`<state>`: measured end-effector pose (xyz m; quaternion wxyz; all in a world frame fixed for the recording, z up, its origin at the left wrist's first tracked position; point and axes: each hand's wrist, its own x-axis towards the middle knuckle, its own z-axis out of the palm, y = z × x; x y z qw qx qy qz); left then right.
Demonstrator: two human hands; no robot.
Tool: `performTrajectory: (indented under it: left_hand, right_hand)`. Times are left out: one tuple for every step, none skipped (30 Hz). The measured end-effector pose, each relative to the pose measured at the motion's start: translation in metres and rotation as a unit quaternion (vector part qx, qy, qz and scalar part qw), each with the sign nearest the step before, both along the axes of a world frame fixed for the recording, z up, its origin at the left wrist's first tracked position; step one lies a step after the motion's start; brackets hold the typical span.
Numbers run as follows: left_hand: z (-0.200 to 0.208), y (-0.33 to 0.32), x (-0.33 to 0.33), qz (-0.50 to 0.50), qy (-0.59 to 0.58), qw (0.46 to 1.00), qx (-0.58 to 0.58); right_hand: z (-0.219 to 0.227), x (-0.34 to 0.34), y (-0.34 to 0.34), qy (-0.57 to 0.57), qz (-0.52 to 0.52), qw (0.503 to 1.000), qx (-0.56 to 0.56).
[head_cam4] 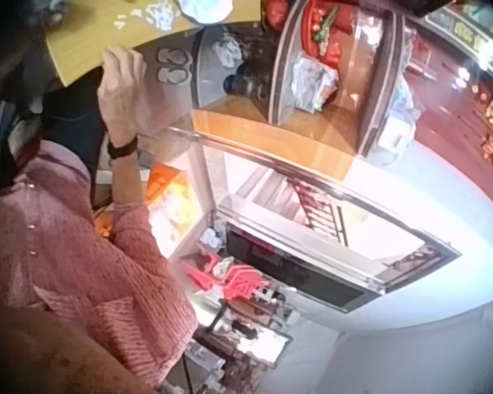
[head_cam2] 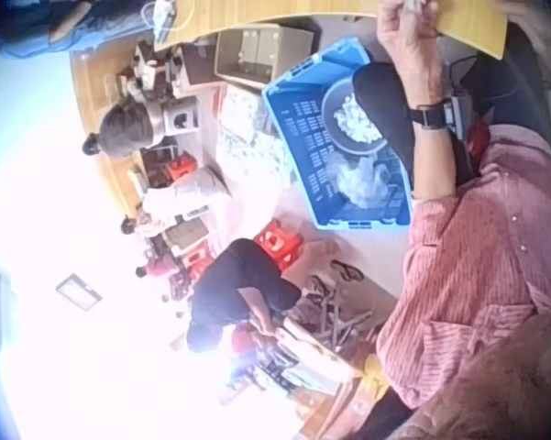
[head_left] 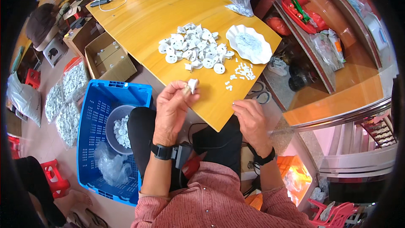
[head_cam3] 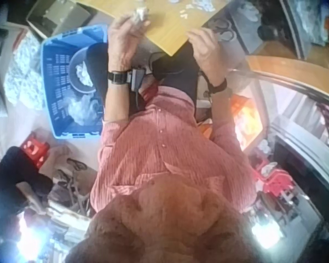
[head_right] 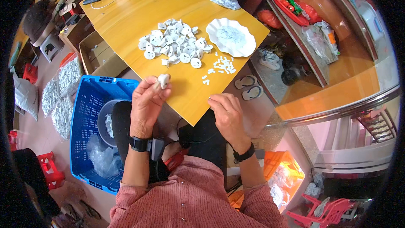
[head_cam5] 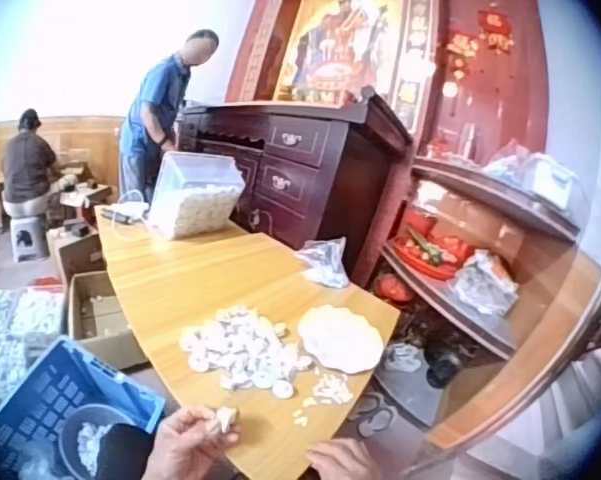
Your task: Assembling small white plastic components by hand at a table.
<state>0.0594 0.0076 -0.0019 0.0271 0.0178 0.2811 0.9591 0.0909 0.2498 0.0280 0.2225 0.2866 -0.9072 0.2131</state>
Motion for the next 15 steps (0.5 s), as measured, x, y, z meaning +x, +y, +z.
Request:
performTrajectory:
  left_hand:
    - [-0.004, 0.001, 0.003, -0.024, 0.002, 0.999, 0.031]
    - [-0.006, 0.002, 0.006, -0.024, 0.001, 0.999, 0.030]
    - [-0.007, 0.003, 0.008, -0.049, 0.001, 0.996, 0.068]
    - [-0.008, 0.005, 0.009, -0.075, 0.001, 0.992, 0.105]
    - [-0.010, 0.005, 0.009, -0.083, 0.009, 0.990, 0.116]
    - [-0.010, 0.006, 0.009, -0.084, 0.008, 0.990, 0.117]
    - [-0.009, 0.007, 0.009, -0.089, 0.007, 0.989, 0.118]
    - [-0.009, 0.007, 0.009, -0.094, 0.005, 0.988, 0.119]
    - [-0.007, 0.008, 0.010, -0.095, 0.004, 0.988, 0.119]
    - [-0.004, 0.010, 0.011, -0.089, 0.006, 0.990, 0.106]
    - [-0.002, 0.010, 0.012, -0.082, 0.007, 0.992, 0.093]
    - [-0.003, 0.011, 0.012, -0.082, 0.007, 0.992, 0.092]
    - [-0.004, 0.011, 0.012, -0.086, 0.003, 0.993, 0.087]
    - [-0.005, 0.011, 0.011, -0.089, 0.000, 0.993, 0.081]
    - [-0.006, 0.012, 0.012, -0.089, -0.001, 0.993, 0.081]
  right_hand:
    - [-0.001, 0.000, 0.002, 0.010, 0.001, 1.000, -0.010]
    - [-0.001, -0.001, 0.003, 0.010, 0.002, 1.000, -0.011]
    - [0.000, -0.001, 0.004, 0.013, 0.003, 1.000, -0.008]
    - [0.000, -0.001, 0.004, 0.017, 0.004, 1.000, -0.006]
    - [0.002, 0.000, 0.002, 0.016, 0.004, 1.000, -0.006]
    - [0.006, 0.002, -0.002, 0.000, -0.011, 1.000, -0.021]
    - [0.008, 0.003, -0.005, -0.016, -0.026, 0.999, -0.036]
    - [0.007, 0.005, -0.007, -0.017, -0.027, 0.999, -0.036]
    - [0.005, 0.007, -0.009, -0.048, -0.039, 0.993, -0.098]
    - [0.004, 0.010, -0.012, -0.080, -0.051, 0.983, -0.160]
    - [0.004, 0.012, -0.016, -0.080, -0.052, 0.982, -0.161]
    - [0.005, 0.014, -0.020, -0.122, -0.060, 0.968, -0.211]
    - [0.006, 0.016, -0.025, -0.164, -0.068, 0.949, -0.260]
    - [0.008, 0.016, -0.031, -0.164, -0.068, 0.949, -0.261]
    - [0.009, 0.015, -0.036, -0.176, -0.055, 0.934, -0.306]
